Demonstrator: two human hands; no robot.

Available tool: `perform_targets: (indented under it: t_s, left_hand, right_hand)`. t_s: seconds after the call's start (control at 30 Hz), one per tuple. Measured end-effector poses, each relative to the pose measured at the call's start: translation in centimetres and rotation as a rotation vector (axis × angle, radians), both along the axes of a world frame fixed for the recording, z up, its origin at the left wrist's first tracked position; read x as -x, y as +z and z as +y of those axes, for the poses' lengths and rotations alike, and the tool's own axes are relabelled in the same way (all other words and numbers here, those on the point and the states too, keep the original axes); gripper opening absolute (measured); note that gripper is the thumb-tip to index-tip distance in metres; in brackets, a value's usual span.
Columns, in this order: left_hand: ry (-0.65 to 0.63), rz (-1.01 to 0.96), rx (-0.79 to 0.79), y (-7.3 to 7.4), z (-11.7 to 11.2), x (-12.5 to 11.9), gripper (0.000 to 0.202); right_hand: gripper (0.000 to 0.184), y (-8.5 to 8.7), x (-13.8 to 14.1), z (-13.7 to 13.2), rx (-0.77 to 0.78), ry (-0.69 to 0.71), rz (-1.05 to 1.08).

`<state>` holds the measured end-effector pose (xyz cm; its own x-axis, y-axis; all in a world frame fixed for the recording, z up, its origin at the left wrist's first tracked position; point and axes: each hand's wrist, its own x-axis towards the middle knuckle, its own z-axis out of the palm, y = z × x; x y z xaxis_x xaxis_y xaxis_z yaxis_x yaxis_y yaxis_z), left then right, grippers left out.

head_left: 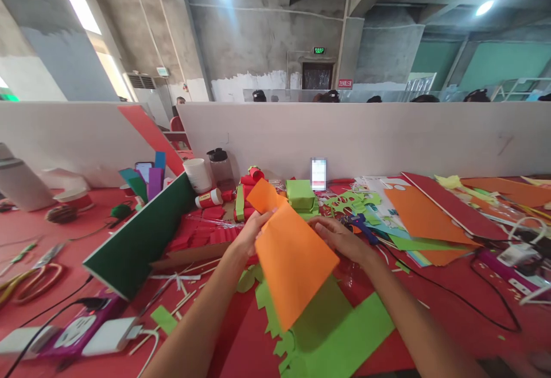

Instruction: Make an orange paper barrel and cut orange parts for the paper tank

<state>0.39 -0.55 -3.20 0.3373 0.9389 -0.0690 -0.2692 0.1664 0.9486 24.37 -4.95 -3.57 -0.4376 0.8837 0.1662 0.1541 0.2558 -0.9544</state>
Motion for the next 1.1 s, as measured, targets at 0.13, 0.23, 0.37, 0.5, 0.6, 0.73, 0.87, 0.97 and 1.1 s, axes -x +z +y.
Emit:
perform_targets:
  t_s: [0.13,0.23,0.37,0.5,0.6,0.73,0.87,0.97,1.1]
  left_hand:
    - [-0.204,0.253,-0.02,0.6,-0.1,1.6,0.035]
    - [-0.448,0.58,-0.073,0.2,-0.1,1.5,0.039]
    - [-0.749,0.887,-0.145,-0.9,0.3,0.6,0.045]
    - [-0.764,1.037,-0.229,-1.3,0.6,0.1,0.048]
    - [-0.681,1.108,-0.278,-1.4,0.7,-0.2,0.052]
    - [-0.656,1.184,-0.276,-1.7,0.9,-0.4,0.051]
    - [-0.639,1.19,-0.273,-2.2,1.0,-0.3,0.049]
    - [-0.615,1.163,-0.275,-2.3,0.9,-0.3,0.049]
    - [-0.609,1.12,-0.263,-2.2,0.9,-0.3,0.049]
  right_hand:
    - [0.022,0.1,-1.6,0.7,-0.238,-0.109,-0.547]
    - [0.014,-0.3,-2.3,1.2,-0.278,-0.093,-0.866]
    - [0.014,-0.7,-2.6,1.2,-0.307,-0.065,-1.014]
    - [0.015,-0.9,-2.7,0.8,-0.314,-0.116,-1.107]
    - [0.016,-0.6,-3.0,0.5,-0.311,-0.23,-1.175]
    - [0.006,0.2,-4.9,0.4,-0.253,-0.385,-1.224]
    - [0.013,0.2,-8.1,0.6,-0.161,-0.616,-1.266]
    - [0.017,-0.6,-9.9,1.1,-0.098,-0.639,-1.253]
    - [0.016,-1.6,-11.0,1.9,-0.044,-0.639,-1.223]
